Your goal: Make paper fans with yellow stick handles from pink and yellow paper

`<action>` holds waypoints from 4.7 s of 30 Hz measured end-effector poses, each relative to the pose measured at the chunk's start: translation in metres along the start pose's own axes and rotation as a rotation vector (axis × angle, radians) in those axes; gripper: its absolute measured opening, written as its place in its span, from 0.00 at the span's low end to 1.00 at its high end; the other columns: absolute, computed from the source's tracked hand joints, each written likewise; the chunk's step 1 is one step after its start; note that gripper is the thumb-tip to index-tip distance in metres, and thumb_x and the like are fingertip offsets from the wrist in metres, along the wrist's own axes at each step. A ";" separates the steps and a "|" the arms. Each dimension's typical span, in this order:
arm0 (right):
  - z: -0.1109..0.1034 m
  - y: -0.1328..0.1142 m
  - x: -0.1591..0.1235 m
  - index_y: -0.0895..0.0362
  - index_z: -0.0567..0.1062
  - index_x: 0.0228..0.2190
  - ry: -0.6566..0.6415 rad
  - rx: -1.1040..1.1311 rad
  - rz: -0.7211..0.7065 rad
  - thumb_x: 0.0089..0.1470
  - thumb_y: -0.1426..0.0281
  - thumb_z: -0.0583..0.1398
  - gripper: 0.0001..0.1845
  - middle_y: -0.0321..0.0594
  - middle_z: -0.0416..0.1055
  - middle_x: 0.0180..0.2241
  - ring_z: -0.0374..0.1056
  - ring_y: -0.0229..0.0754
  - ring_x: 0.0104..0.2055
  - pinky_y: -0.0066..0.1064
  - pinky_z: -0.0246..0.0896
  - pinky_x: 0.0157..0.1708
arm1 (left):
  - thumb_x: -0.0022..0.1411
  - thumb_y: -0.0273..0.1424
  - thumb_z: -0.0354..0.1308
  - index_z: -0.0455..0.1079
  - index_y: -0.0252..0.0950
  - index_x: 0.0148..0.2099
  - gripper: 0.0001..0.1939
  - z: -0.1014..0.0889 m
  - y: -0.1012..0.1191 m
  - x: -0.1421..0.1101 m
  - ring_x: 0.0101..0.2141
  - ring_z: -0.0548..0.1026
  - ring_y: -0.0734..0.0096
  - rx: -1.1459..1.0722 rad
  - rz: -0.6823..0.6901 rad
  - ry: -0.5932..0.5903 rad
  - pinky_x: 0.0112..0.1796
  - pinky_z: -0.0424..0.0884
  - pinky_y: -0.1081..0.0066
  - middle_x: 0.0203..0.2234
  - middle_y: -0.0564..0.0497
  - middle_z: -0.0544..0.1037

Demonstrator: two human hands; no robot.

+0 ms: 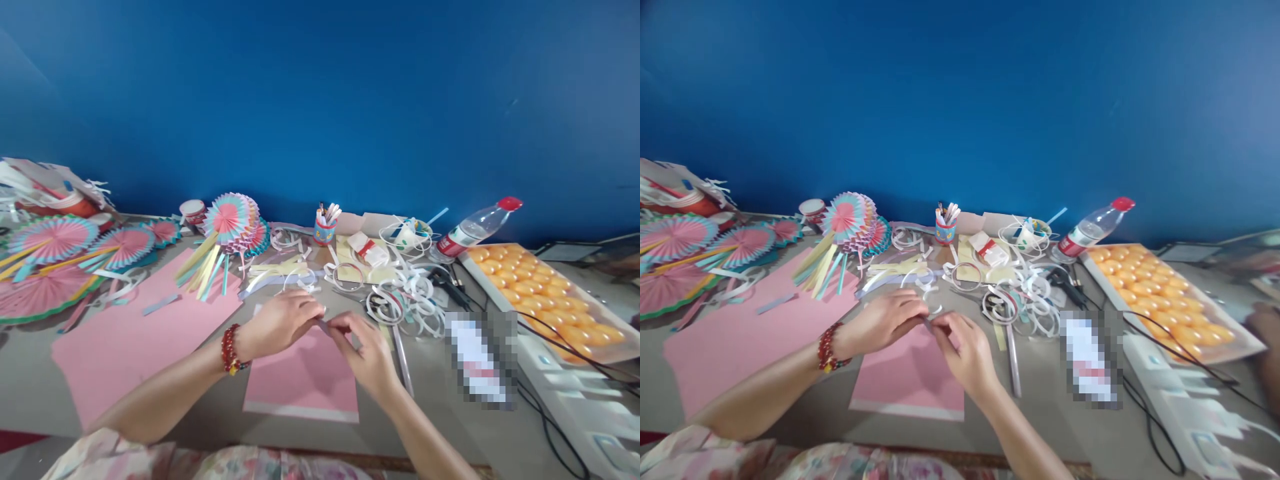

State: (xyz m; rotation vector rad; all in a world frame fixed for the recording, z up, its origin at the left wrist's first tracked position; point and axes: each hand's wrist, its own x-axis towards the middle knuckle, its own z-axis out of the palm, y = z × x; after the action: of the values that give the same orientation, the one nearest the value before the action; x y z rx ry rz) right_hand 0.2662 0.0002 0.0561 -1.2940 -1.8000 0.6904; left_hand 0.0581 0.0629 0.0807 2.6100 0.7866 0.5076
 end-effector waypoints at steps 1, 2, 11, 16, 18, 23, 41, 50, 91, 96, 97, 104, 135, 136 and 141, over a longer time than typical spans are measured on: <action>-0.002 0.000 -0.001 0.52 0.74 0.33 -0.009 -0.007 0.016 0.62 0.68 0.56 0.08 0.39 0.75 0.32 0.71 0.41 0.35 0.31 0.66 0.38 | 0.72 0.31 0.48 0.68 0.38 0.46 0.08 -0.002 -0.002 -0.006 0.38 0.75 0.64 -0.057 -0.031 -0.003 0.38 0.66 0.69 0.36 0.49 0.77; -0.005 0.001 -0.003 0.52 0.75 0.33 -0.028 -0.009 0.045 0.62 0.68 0.56 0.09 0.39 0.75 0.32 0.71 0.42 0.35 0.31 0.66 0.37 | 0.72 0.31 0.49 0.68 0.39 0.49 0.08 -0.003 -0.006 -0.014 0.39 0.75 0.65 -0.112 -0.070 -0.009 0.39 0.66 0.70 0.38 0.49 0.77; -0.002 0.032 -0.035 0.54 0.75 0.33 -0.222 0.159 0.291 0.60 0.67 0.56 0.08 0.38 0.73 0.29 0.71 0.39 0.28 0.27 0.67 0.30 | 0.68 0.36 0.53 0.72 0.38 0.42 0.09 0.016 -0.031 -0.084 0.30 0.75 0.71 -0.541 -0.566 -0.013 0.31 0.70 0.75 0.29 0.54 0.78; 0.005 0.034 -0.035 0.53 0.76 0.33 -0.224 0.077 0.262 0.59 0.69 0.55 0.09 0.37 0.75 0.30 0.71 0.40 0.29 0.27 0.65 0.30 | 0.68 0.38 0.53 0.66 0.38 0.39 0.09 0.035 -0.024 -0.097 0.28 0.76 0.71 -0.648 -0.689 0.144 0.31 0.71 0.74 0.26 0.54 0.76; 0.007 0.034 -0.035 0.53 0.77 0.33 -0.223 0.035 0.236 0.58 0.69 0.54 0.10 0.38 0.76 0.30 0.72 0.41 0.30 0.28 0.64 0.30 | 0.69 0.37 0.53 0.66 0.38 0.38 0.09 0.038 -0.023 -0.100 0.28 0.76 0.70 -0.618 -0.687 0.159 0.31 0.70 0.74 0.26 0.54 0.77; 0.014 0.039 -0.037 0.51 0.76 0.33 -0.213 -0.084 0.180 0.58 0.71 0.55 0.09 0.38 0.77 0.33 0.73 0.43 0.33 0.29 0.64 0.33 | 0.69 0.35 0.51 0.65 0.39 0.41 0.06 0.041 -0.025 -0.107 0.28 0.76 0.71 -0.514 -0.693 0.174 0.31 0.69 0.75 0.27 0.55 0.77; 0.016 0.045 -0.022 0.51 0.75 0.36 -0.207 -0.241 0.072 0.60 0.72 0.53 0.11 0.37 0.77 0.35 0.73 0.42 0.35 0.31 0.64 0.36 | 0.66 0.30 0.54 0.68 0.38 0.39 0.03 0.037 -0.051 -0.100 0.32 0.74 0.70 -0.429 -0.636 0.251 0.36 0.69 0.73 0.31 0.53 0.75; 0.023 0.049 -0.024 0.52 0.72 0.38 -0.128 -0.347 0.061 0.59 0.72 0.53 0.09 0.37 0.77 0.32 0.74 0.41 0.32 0.29 0.64 0.32 | 0.67 0.27 0.51 0.66 0.39 0.42 0.04 0.047 -0.046 -0.101 0.36 0.75 0.66 -0.256 -0.623 0.266 0.40 0.70 0.67 0.34 0.51 0.76; 0.027 0.060 -0.021 0.51 0.68 0.37 -0.046 -0.373 0.098 0.59 0.70 0.53 0.05 0.34 0.76 0.29 0.73 0.39 0.27 0.26 0.63 0.27 | 0.64 0.24 0.51 0.62 0.40 0.45 0.08 0.057 -0.041 -0.097 0.33 0.74 0.64 0.015 -0.624 0.292 0.37 0.69 0.65 0.32 0.52 0.74; 0.028 0.061 -0.021 0.51 0.68 0.38 -0.042 -0.384 0.094 0.59 0.70 0.53 0.06 0.34 0.76 0.28 0.73 0.39 0.26 0.27 0.63 0.26 | 0.64 0.24 0.52 0.63 0.40 0.46 0.09 0.059 -0.041 -0.098 0.32 0.74 0.65 0.041 -0.626 0.296 0.38 0.70 0.66 0.32 0.52 0.74; 0.029 0.061 -0.022 0.51 0.69 0.38 -0.040 -0.387 0.092 0.59 0.70 0.53 0.06 0.34 0.76 0.28 0.73 0.39 0.26 0.27 0.63 0.26 | 0.65 0.24 0.52 0.63 0.40 0.46 0.09 0.059 -0.041 -0.098 0.32 0.74 0.65 0.043 -0.626 0.296 0.38 0.70 0.66 0.32 0.52 0.74; 0.029 0.062 -0.021 0.51 0.69 0.38 -0.045 -0.394 0.103 0.59 0.70 0.53 0.07 0.34 0.76 0.27 0.73 0.39 0.25 0.27 0.62 0.26 | 0.65 0.25 0.52 0.63 0.40 0.46 0.08 0.059 -0.041 -0.097 0.32 0.74 0.65 0.052 -0.632 0.301 0.37 0.71 0.65 0.31 0.52 0.74; 0.034 0.061 -0.017 0.51 0.68 0.37 -0.032 -0.416 0.143 0.58 0.71 0.52 0.06 0.35 0.78 0.30 0.76 0.41 0.30 0.28 0.63 0.28 | 0.64 0.25 0.51 0.63 0.40 0.47 0.09 0.064 -0.045 -0.098 0.31 0.73 0.64 0.064 -0.616 0.279 0.36 0.68 0.65 0.30 0.52 0.73; 0.034 0.061 -0.017 0.51 0.68 0.37 -0.031 -0.419 0.141 0.58 0.71 0.52 0.06 0.35 0.78 0.30 0.76 0.41 0.30 0.28 0.63 0.28 | 0.64 0.25 0.51 0.63 0.40 0.46 0.09 0.064 -0.045 -0.098 0.31 0.73 0.64 0.063 -0.619 0.277 0.36 0.68 0.65 0.30 0.52 0.73; 0.035 0.061 -0.018 0.51 0.67 0.37 -0.030 -0.440 0.133 0.58 0.72 0.52 0.06 0.35 0.77 0.30 0.76 0.41 0.30 0.28 0.62 0.27 | 0.64 0.25 0.52 0.63 0.40 0.46 0.09 0.065 -0.046 -0.098 0.30 0.73 0.64 0.063 -0.626 0.275 0.36 0.68 0.65 0.29 0.53 0.72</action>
State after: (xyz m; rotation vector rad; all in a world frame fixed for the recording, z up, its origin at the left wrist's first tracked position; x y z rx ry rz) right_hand 0.2701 0.0037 -0.0161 -1.7095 -1.9734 0.3931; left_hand -0.0109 0.0260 -0.0186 2.1897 1.6461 0.6554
